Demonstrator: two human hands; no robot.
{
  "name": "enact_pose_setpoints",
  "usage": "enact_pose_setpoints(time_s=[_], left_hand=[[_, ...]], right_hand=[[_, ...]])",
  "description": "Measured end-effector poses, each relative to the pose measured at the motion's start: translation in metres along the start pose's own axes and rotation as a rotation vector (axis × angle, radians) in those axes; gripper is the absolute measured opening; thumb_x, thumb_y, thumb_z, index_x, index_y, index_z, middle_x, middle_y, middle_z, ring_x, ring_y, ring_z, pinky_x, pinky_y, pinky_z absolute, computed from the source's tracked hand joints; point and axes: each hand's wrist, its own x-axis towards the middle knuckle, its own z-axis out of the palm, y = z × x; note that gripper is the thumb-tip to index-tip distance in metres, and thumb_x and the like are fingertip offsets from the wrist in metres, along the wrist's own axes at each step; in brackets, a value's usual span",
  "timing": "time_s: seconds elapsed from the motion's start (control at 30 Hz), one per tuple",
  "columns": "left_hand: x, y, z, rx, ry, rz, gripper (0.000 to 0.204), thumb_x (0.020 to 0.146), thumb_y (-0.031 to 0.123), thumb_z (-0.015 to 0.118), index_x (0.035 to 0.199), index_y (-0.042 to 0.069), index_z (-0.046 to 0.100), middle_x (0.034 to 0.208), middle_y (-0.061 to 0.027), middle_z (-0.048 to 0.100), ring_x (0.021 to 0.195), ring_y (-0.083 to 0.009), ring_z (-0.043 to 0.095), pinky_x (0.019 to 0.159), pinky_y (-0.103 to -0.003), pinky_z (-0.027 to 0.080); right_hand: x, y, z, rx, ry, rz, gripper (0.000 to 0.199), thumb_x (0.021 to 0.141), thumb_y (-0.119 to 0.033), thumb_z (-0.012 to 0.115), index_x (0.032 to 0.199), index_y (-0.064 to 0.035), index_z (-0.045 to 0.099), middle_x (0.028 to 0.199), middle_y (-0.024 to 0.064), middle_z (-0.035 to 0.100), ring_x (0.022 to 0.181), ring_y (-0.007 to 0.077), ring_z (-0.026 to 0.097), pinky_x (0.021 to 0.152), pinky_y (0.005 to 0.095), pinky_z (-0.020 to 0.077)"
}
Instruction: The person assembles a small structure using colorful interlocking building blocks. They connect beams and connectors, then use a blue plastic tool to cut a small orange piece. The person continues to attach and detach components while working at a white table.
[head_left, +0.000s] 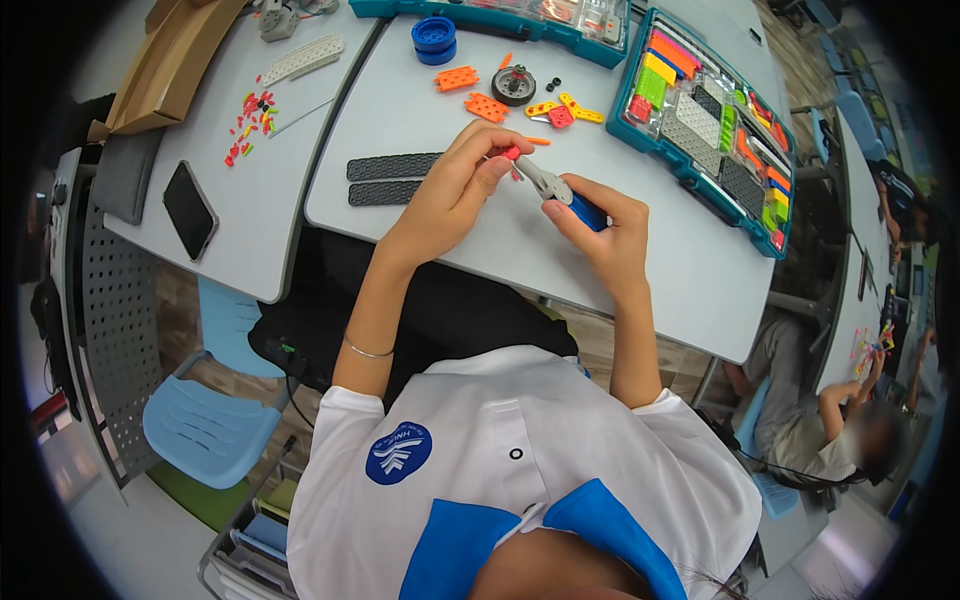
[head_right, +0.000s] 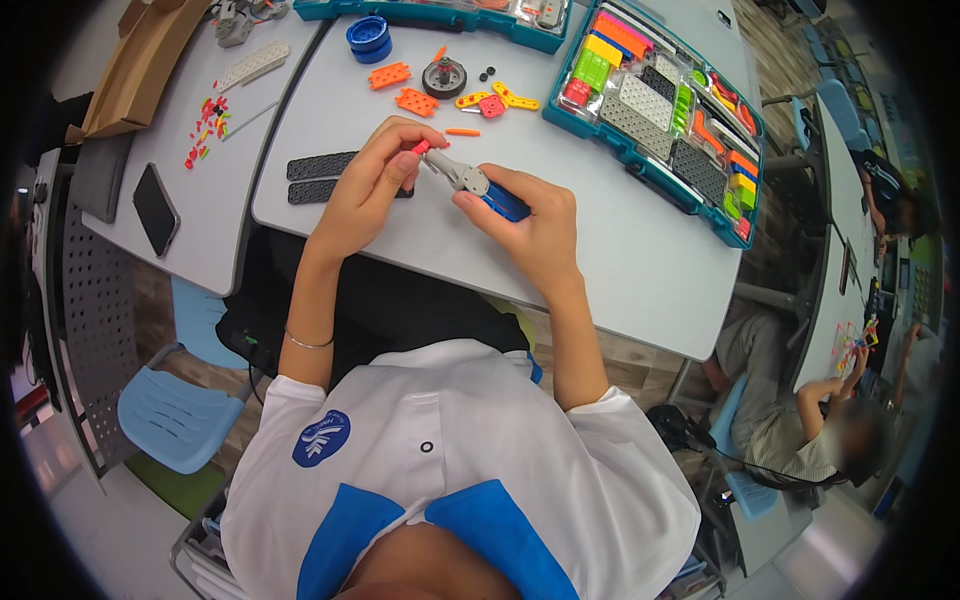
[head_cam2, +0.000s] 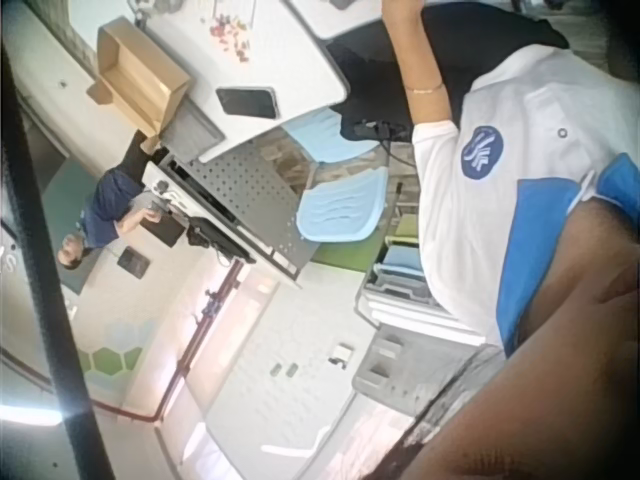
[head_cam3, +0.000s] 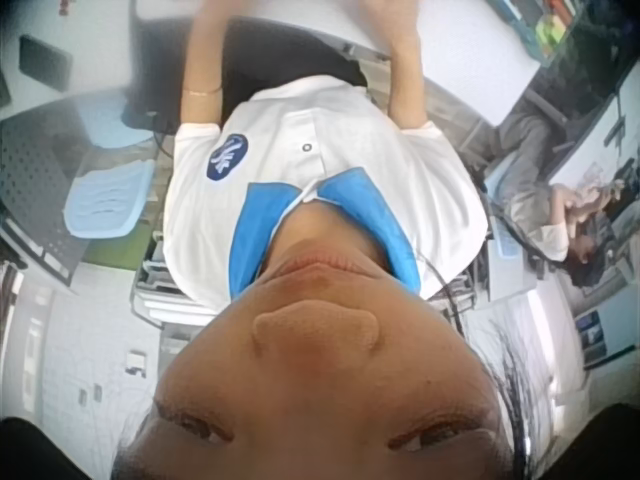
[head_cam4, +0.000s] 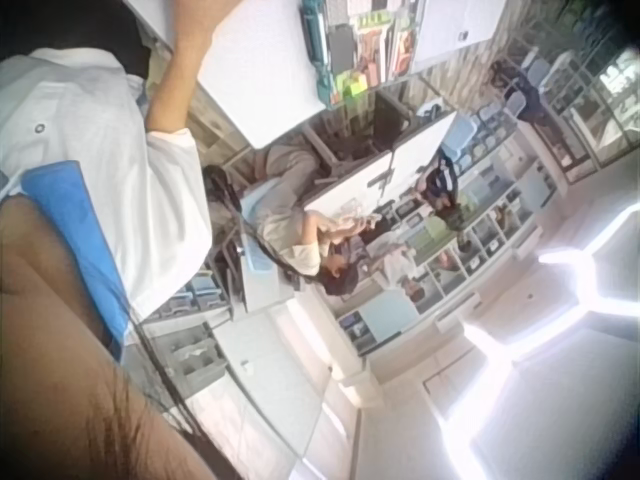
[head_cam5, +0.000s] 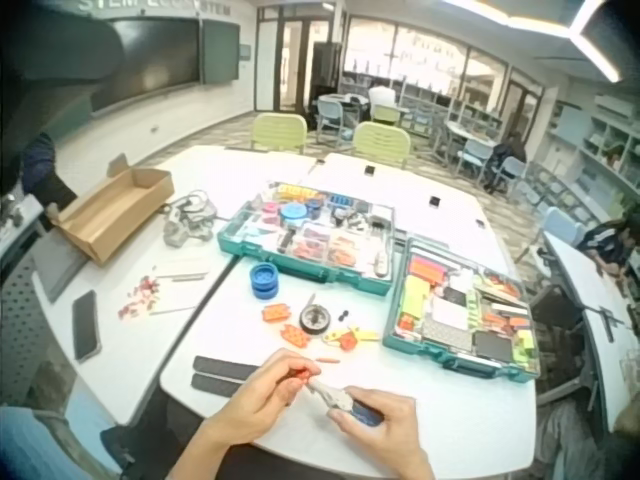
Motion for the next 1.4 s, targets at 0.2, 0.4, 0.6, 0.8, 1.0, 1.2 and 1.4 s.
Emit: enact_pose_setpoints(time_s=[0.2, 0.4, 0.6, 0.8, 1.0, 1.2, 1.4], left_hand=[[-0.001, -0.012, 0.007, 0.073, 0.19, 0.178, 0.026, 0.107, 0.021, 0.042, 0.117, 0.003, 0.056, 0.094, -0.0005, 0.046, 0.074, -0.0069, 0.039, 0.068, -0.02, 0.035], [0.002, -0.007, -0.059, -0.053, 0.544, 0.069, 0.033, 0.109, 0.031, 0.037, 0.111, 0.001, 0.051, 0.087, 0.0005, 0.043, 0.072, -0.0056, 0.037, 0.062, -0.021, 0.033], [0.0, -0.007, -0.046, -0.477, 0.307, -0.111, 0.031, 0.106, 0.027, 0.033, 0.098, 0.004, 0.052, 0.08, -0.0026, 0.046, 0.064, -0.0057, 0.038, 0.053, -0.021, 0.03], [0.01, -0.006, -0.007, -0.366, 0.103, -0.406, 0.028, 0.103, 0.027, 0.051, 0.093, 0.003, 0.06, 0.068, 0.0034, 0.046, 0.053, -0.001, 0.031, 0.047, -0.018, 0.021], [0.017, -0.004, 0.005, -0.289, 0.084, -0.384, 0.022, 0.097, 0.021, 0.064, 0.1, 0.0, 0.07, 0.068, 0.004, 0.054, 0.053, 0.0008, 0.034, 0.046, -0.019, 0.022], [0.017, -0.014, 0.005, 0.008, 0.276, -0.271, 0.019, 0.093, 0.018, 0.067, 0.095, 0.0, 0.073, 0.073, 0.0005, 0.063, 0.06, -0.0032, 0.047, 0.054, -0.02, 0.035], [0.017, -0.02, 0.009, 0.446, 0.176, -0.14, 0.021, 0.086, 0.019, 0.074, 0.092, 0.0, 0.074, 0.084, -0.0083, 0.071, 0.064, -0.014, 0.057, 0.065, -0.028, 0.048]], right_hand=[[0.002, -0.011, -0.003, 0.156, -0.096, 0.141, 0.039, 0.078, -0.028, 0.083, 0.1, 0.0032, 0.075, 0.076, 0.0087, 0.07, 0.066, 0.0101, 0.06, 0.062, 0.0233, 0.0464], [0.0, 0.014, -0.023, 0.248, -0.02, 0.3, 0.039, 0.079, -0.029, 0.082, 0.099, 0.0035, 0.075, 0.077, 0.0093, 0.071, 0.067, 0.01, 0.06, 0.063, 0.0221, 0.0461], [0.007, 0.006, -0.009, -0.12, 0.132, 0.094, 0.044, 0.074, -0.033, 0.085, 0.099, 0.002, 0.075, 0.079, 0.0122, 0.071, 0.066, 0.016, 0.065, 0.067, 0.0267, 0.0519], [0.003, 0.007, -0.008, -0.147, 0.084, -0.031, 0.041, 0.072, -0.033, 0.086, 0.097, -0.0025, 0.075, 0.071, 0.0074, 0.067, 0.061, 0.0137, 0.059, 0.06, 0.0271, 0.0472], [0.001, 0.005, -0.004, -0.213, 0.075, -0.093, 0.038, 0.07, -0.033, 0.086, 0.096, -0.0075, 0.074, 0.068, 0.0022, 0.063, 0.057, 0.013, 0.052, 0.057, 0.0284, 0.0401], [0.004, 0.003, -0.007, -0.309, 0.081, -0.093, 0.04, 0.072, -0.033, 0.085, 0.102, -0.0096, 0.071, 0.077, 0.0016, 0.062, 0.067, 0.0149, 0.054, 0.068, 0.0305, 0.0381], [0.005, 0.01, -0.006, -0.306, 0.135, -0.098, 0.04, 0.073, -0.033, 0.084, 0.103, -0.0099, 0.071, 0.083, 0.0018, 0.061, 0.07, 0.0158, 0.054, 0.073, 0.0315, 0.0373]])
